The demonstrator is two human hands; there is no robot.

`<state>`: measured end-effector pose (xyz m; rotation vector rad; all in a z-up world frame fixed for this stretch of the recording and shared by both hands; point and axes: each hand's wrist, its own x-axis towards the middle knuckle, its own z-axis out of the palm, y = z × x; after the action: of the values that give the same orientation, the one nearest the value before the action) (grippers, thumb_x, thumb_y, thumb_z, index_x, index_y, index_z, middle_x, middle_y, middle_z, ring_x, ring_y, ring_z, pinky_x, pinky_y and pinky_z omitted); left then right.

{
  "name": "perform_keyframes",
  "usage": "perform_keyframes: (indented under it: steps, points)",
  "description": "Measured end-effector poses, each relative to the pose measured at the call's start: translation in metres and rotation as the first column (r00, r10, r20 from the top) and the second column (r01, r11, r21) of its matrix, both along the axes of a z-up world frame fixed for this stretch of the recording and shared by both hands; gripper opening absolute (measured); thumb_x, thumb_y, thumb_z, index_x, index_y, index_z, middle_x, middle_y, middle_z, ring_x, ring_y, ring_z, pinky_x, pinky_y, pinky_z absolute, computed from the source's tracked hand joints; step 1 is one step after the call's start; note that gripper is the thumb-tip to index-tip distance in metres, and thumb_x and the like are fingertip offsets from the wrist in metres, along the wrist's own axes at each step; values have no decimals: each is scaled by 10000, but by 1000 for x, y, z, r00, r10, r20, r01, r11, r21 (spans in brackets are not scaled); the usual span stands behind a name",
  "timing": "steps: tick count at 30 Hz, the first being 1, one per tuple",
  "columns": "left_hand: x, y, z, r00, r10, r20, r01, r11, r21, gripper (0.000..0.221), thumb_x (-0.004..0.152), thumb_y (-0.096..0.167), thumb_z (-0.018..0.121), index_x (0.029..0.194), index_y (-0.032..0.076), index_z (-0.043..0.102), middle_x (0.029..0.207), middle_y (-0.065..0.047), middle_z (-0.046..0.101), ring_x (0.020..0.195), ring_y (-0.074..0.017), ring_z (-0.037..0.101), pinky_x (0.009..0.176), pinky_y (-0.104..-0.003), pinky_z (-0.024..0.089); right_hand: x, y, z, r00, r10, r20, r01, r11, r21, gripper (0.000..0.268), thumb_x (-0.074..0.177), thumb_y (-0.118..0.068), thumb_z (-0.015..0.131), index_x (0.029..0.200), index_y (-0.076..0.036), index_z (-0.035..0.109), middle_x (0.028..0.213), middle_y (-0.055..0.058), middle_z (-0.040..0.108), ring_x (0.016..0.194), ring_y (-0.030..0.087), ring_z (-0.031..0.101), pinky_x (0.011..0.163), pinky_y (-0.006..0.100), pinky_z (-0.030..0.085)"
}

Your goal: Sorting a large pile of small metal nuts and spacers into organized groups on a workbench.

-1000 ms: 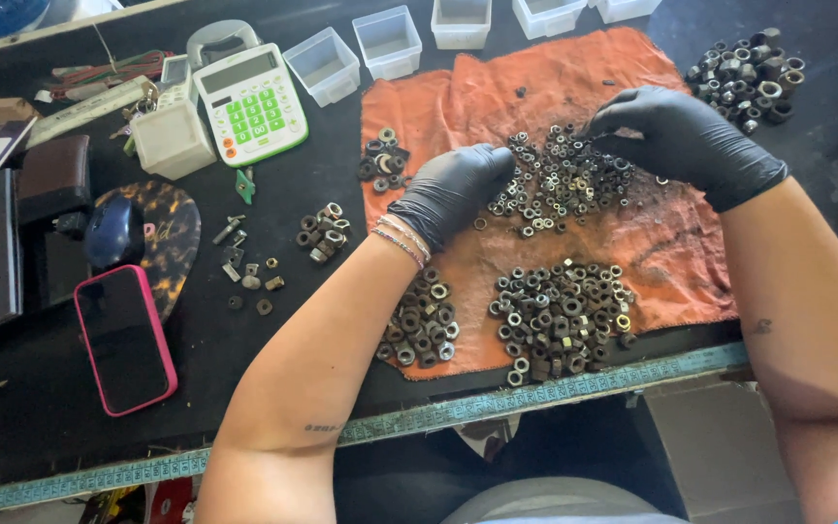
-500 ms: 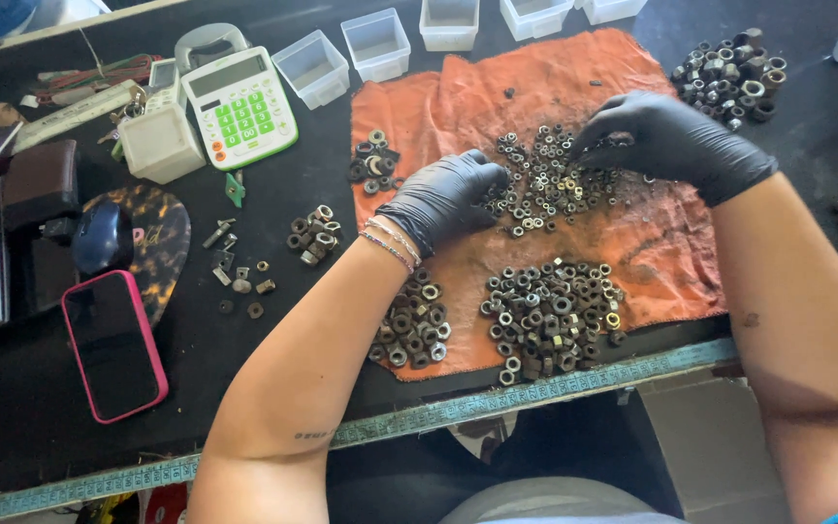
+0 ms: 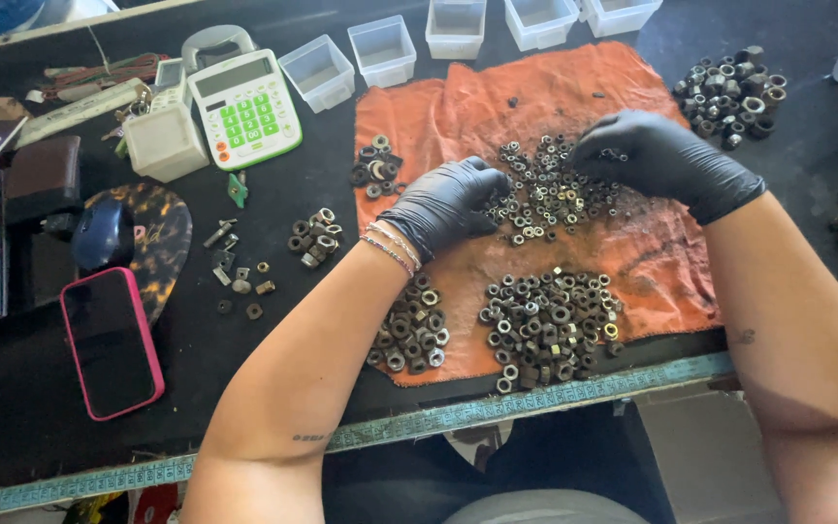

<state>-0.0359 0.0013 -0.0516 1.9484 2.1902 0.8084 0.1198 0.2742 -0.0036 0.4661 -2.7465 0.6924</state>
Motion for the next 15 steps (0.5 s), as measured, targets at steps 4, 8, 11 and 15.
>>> perform_keyframes:
  steps: [4, 8, 11, 15]
  points:
    - [1, 1, 1, 1000, 19, 4, -19, 999, -29, 516, 724, 224, 930, 1150, 228, 639, 1004, -57, 617, 868, -302, 659, 706, -469, 522, -2, -9, 3, 993, 83, 80, -79, 995, -56, 196, 935, -119, 728, 1125, -104, 770, 1069, 93, 766, 939, 242, 750, 862, 384, 581]
    - [-1, 3, -3, 999, 36, 13, -35, 997, -66, 496, 729, 275, 929, 1123, 225, 632, 1008, -54, 601, 847, -294, 647, 693, -467, 530, 0, -6, -1, 1000, -6, 19, 5, 999, 37, 204, 1035, -156, 632, 1177, -79, 757, 1080, 109, 768, 947, 280, 729, 854, 420, 543]
    - [5, -2, 6, 998, 54, 9, -54, 996, -75, 516, 729, 250, 919, 1165, 230, 644, 1025, -64, 615, 886, -303, 654, 718, -473, 534, -2, 6, -13, 996, -42, -81, 48, 996, 71, 123, 1042, -170, 685, 1098, -84, 753, 977, 111, 727, 847, 295, 666, 807, 434, 500]
    - [3, 0, 4, 999, 53, -3, -54, 996, -71, 499, 720, 254, 921, 1131, 225, 638, 1013, -72, 614, 878, -325, 655, 701, -486, 520, 1, -12, 8, 989, 68, 135, -67, 998, -9, 162, 912, -168, 752, 1069, -140, 778, 956, 61, 747, 843, 220, 733, 786, 374, 571]
